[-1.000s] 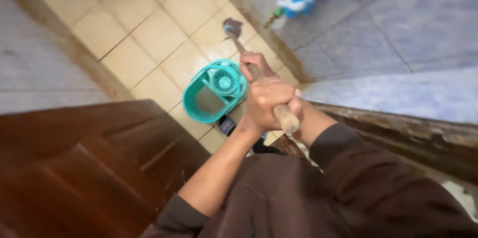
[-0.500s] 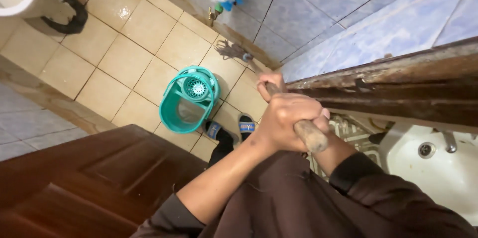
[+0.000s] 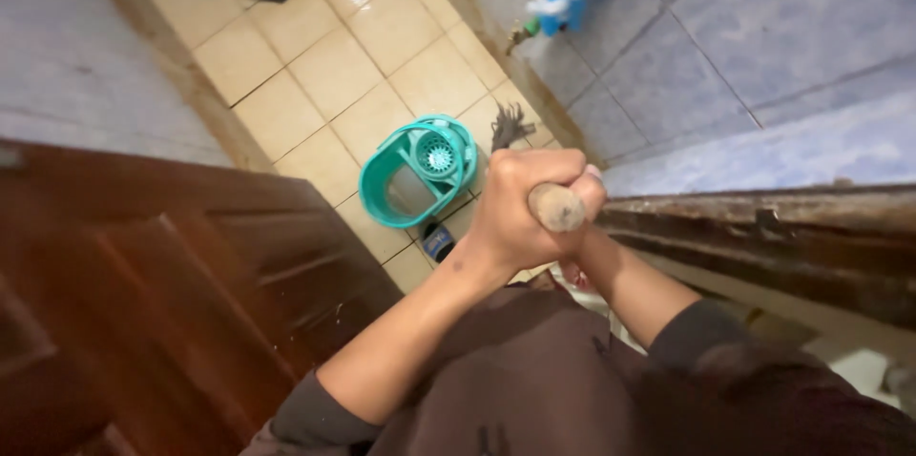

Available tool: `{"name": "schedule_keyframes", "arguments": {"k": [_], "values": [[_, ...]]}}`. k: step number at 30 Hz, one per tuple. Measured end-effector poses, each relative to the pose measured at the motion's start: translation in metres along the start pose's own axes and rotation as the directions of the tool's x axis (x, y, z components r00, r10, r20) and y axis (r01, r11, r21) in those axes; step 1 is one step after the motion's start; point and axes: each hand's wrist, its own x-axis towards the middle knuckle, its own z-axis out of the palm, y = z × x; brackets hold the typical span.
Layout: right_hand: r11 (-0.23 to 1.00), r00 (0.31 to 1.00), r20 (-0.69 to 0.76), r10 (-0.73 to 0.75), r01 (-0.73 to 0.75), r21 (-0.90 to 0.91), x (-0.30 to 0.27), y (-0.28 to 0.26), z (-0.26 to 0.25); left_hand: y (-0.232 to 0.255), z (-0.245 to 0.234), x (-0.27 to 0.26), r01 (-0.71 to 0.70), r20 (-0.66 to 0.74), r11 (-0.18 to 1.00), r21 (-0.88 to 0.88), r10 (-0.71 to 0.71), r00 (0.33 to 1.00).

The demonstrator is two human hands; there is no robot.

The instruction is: Mopping the bathroom floor using a mop and bucket.

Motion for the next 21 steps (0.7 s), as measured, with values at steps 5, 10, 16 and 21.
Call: {"name": "schedule_keyframes", "arguments": {"k": [5,10,16,21], "values": [[0.857,0.973,-0.145,0.181,-0.229,-0.462,0.007,-0.046,-0.049,0.002,-0.009,-0.009,0.027,-0.102,0.999,0.039,-0.023,0.995],[0.896,0.978,-0.159,0.132,-0.187,-0.403,-0.002,-0.025,-0.048,0.004,-0.009,-0.020,0.065,-0.166,0.997,0.033,-0.059,0.984],[0.876,0.956,0.020,0.292,-0.259,-0.406,0.006,-0.055,-0.064,0.003,-0.005,-0.020,0.069,-0.210,0.994,0.086,-0.050,0.976],[0.030,0.826,-0.281,0.489,-0.338,-0.941,0.022,-0.077,-0.051,0.005,0.003,-0.015,0.069,-0.240,0.990,0.127,-0.037,0.970]]}}
